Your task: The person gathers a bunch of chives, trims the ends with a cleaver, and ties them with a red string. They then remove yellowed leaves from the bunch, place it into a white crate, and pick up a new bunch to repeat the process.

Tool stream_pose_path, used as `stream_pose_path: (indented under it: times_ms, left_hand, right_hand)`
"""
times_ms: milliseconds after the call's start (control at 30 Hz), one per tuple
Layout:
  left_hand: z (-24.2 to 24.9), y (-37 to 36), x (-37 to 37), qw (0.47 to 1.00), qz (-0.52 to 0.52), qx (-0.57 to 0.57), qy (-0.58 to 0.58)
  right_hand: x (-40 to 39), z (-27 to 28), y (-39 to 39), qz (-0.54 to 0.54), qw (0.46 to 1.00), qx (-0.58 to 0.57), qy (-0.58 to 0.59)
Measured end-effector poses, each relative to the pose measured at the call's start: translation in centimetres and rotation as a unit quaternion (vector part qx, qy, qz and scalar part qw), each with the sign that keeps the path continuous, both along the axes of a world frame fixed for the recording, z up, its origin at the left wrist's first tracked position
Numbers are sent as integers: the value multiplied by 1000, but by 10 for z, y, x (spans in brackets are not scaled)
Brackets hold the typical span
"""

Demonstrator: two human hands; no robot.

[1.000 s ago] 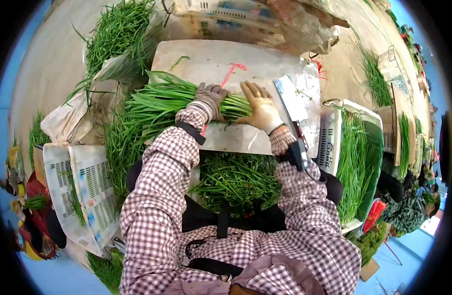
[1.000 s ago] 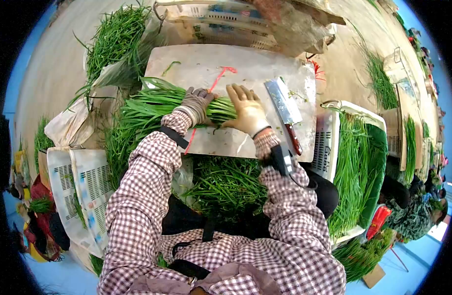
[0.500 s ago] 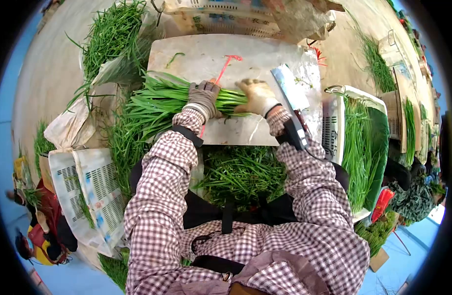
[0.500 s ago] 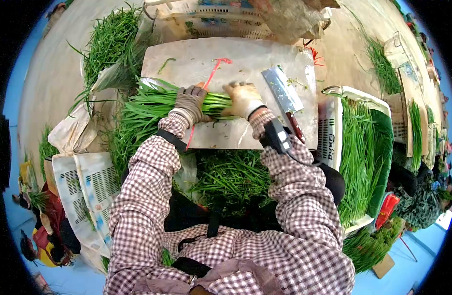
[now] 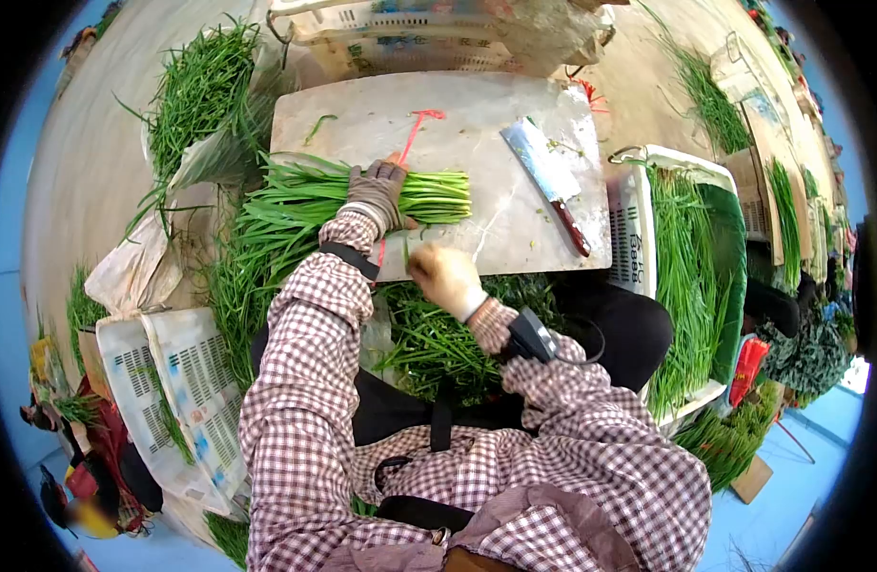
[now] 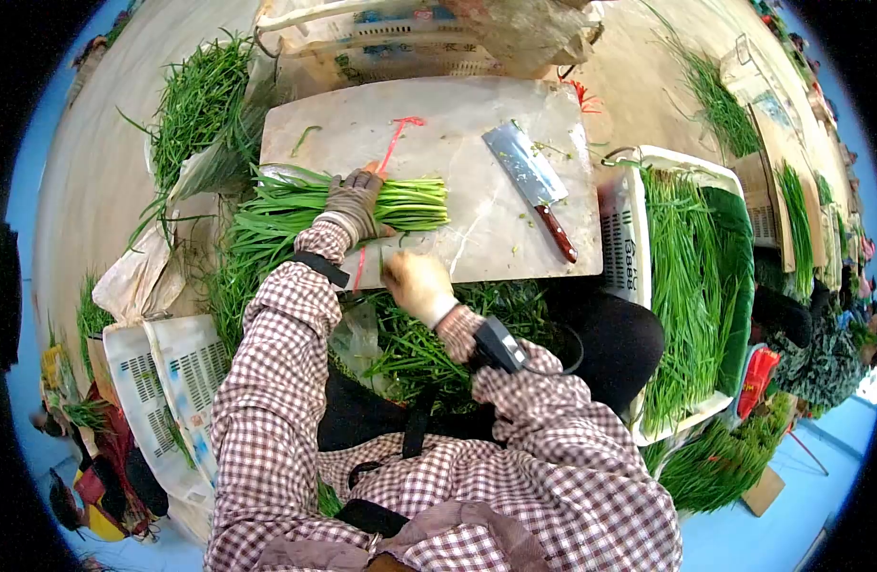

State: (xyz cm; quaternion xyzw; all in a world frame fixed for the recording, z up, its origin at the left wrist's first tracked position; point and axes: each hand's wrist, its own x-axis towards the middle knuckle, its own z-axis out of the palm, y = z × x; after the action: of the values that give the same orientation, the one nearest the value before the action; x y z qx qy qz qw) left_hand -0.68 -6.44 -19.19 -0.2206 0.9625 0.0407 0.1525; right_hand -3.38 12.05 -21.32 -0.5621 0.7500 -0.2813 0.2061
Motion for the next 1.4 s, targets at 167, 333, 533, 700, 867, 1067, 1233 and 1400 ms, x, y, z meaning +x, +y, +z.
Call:
stream_pose_path:
  times_ms: [167, 333, 533, 700, 867, 1067, 1233, 1400]
  left_hand:
    - [9, 0, -4, 995, 4, 46, -87]
    - [12, 6, -2, 999, -14, 5, -53]
    - [12, 12, 2, 997, -57, -52, -31]
    - [24, 16, -12, 994, -55, -59, -70]
    - [17, 0, -23, 989, -58, -5, -136]
    - [-6, -10, -13, 993, -91, 11, -71]
    - [14, 0, -13, 992, -102, -12, -78]
    - [5, 9, -8, 991, -109, -42, -61]
  right_hand:
    - [20, 12, 75, 305, 913, 250, -101]
    - [-7, 37, 67, 140, 971, 183, -60]
    - [-84, -9, 0, -245, 892, -226, -306]
    - [-105, -40, -40, -335, 828, -306, -330]
    - [-64, -38, -59, -341, 840, -261, -333]
    - [-85, 6, -37, -215, 925, -293, -109]
    - [2, -2, -15, 155, 983, -51, 80]
    - [27, -29, -31, 162, 984, -19, 73]
